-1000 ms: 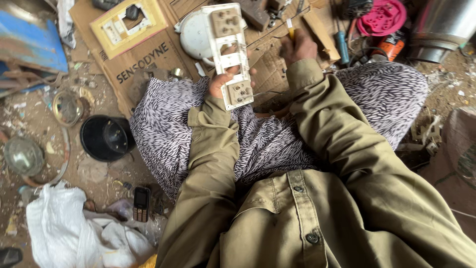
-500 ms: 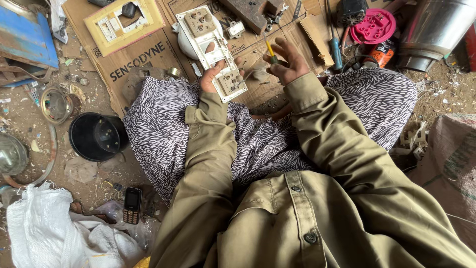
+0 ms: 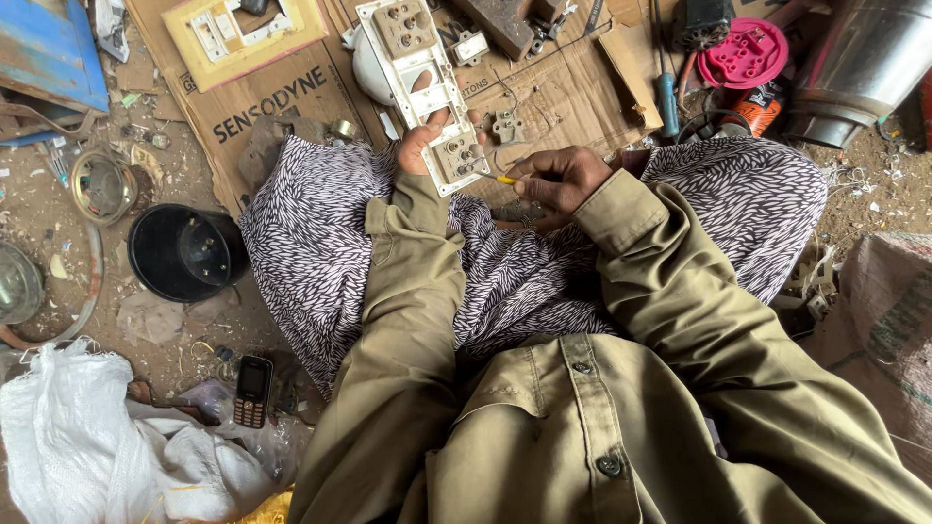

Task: The person sits on the ground and uses a screwdriver to tighten screws on a white plastic electrical socket. They manipulate the internal metal contacts and wires while holding the socket in their lap.

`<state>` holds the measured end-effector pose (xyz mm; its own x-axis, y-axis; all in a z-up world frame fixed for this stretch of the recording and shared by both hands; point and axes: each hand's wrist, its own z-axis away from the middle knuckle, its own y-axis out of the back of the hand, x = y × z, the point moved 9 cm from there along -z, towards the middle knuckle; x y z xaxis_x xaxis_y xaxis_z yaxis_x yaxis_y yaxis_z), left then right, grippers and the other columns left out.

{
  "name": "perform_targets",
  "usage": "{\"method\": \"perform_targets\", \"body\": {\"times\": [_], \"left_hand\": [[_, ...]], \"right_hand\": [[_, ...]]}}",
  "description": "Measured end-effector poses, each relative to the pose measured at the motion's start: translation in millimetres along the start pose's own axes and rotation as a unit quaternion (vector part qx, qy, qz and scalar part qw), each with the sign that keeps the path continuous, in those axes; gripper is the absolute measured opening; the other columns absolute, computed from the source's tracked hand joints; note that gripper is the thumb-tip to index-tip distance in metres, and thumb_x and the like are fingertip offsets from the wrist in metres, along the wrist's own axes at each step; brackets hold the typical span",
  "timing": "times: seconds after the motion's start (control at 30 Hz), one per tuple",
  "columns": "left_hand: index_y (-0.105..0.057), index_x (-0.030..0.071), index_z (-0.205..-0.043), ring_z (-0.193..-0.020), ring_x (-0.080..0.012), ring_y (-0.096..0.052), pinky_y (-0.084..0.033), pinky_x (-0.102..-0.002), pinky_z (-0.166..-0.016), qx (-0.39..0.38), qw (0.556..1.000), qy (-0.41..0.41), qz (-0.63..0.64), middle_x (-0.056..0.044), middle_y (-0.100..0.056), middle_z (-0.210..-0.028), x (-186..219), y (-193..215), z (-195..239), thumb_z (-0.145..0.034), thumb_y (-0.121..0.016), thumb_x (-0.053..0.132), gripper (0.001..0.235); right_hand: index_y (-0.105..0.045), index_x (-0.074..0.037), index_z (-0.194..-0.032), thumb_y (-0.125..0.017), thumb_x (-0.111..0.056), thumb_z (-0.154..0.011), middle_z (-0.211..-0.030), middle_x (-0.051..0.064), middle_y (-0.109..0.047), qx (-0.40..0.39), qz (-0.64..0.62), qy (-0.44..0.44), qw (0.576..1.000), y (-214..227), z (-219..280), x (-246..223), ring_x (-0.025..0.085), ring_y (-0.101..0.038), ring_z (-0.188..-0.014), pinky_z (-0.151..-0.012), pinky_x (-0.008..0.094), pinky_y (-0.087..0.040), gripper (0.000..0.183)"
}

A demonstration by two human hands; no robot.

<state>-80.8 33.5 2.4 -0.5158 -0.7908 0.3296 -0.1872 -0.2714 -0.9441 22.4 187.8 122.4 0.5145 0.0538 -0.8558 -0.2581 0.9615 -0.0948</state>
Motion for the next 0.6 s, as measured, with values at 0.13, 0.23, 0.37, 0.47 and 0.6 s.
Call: {"method": "perform_targets", "body": {"times": [0.13,0.23,0.37,0.47,0.6], "left_hand": [[-0.016,0.021,-0.167,-0.118,-0.0389,-0.061,-0.064,-0.049,-0.087,-0.006,1.0,0.019,0.001,-0.017,-0.03,-0.17,-0.9,-4.1,-1.3,-0.091,-0.053,0.014,0.084],[-0.015,0.022,-0.166,-0.122,-0.0378,-0.061,-0.065,-0.05,-0.088,-0.025,0.999,0.006,-0.03,-0.02,-0.029,-0.169,2.0,-10.2,-4.0,-0.09,-0.056,0.011,0.087],[-0.016,0.021,-0.168,-0.123,-0.0368,-0.061,-0.065,-0.048,-0.085,-0.061,0.998,-0.003,-0.023,-0.02,-0.029,-0.17,1.9,-19.2,-5.8,-0.091,-0.058,0.006,0.089],[-0.016,0.02,-0.166,-0.124,-0.0358,-0.06,-0.065,-0.049,-0.088,-0.049,0.998,0.004,-0.025,-0.02,-0.029,-0.17,1.2,-19.9,-6.8,-0.089,-0.059,0.005,0.089],[-0.021,0.017,-0.167,-0.124,-0.0362,-0.06,-0.065,-0.049,-0.088,-0.038,0.998,0.003,-0.054,-0.021,-0.032,-0.169,3.8,-26.8,-3.2,-0.089,-0.058,0.005,0.087]], "right_hand": [[-0.072,-0.003,-0.122,-0.067,-0.022,-0.096,-0.075,0.002,-0.065,0.012,0.046,-0.05,0.998,1.0,1.2,5.3,0.01,-0.062,-0.057,-0.052,0.025,-0.054,0.031],[-0.074,-0.002,-0.117,-0.067,-0.022,-0.097,-0.073,0.003,-0.064,0.007,0.055,-0.045,0.997,0.9,-0.4,3.6,0.01,-0.062,-0.056,-0.051,0.026,-0.052,0.03],[-0.077,-0.002,-0.112,-0.067,-0.022,-0.097,-0.068,0.003,-0.066,0.008,0.09,-0.044,0.995,-0.6,-1.0,4.2,0.01,-0.061,-0.055,-0.05,0.026,-0.05,0.027],[-0.077,-0.003,-0.11,-0.067,-0.021,-0.096,-0.068,0.005,-0.07,0.012,0.104,-0.05,0.993,0.3,-1.6,5.7,0.009,-0.062,-0.055,-0.05,0.026,-0.051,0.025],[-0.078,-0.002,-0.108,-0.068,-0.019,-0.094,-0.071,0.008,-0.074,0.004,0.165,-0.012,0.986,-0.5,-3.8,-1.0,0.01,-0.065,-0.055,-0.049,0.026,-0.052,0.024]]}}
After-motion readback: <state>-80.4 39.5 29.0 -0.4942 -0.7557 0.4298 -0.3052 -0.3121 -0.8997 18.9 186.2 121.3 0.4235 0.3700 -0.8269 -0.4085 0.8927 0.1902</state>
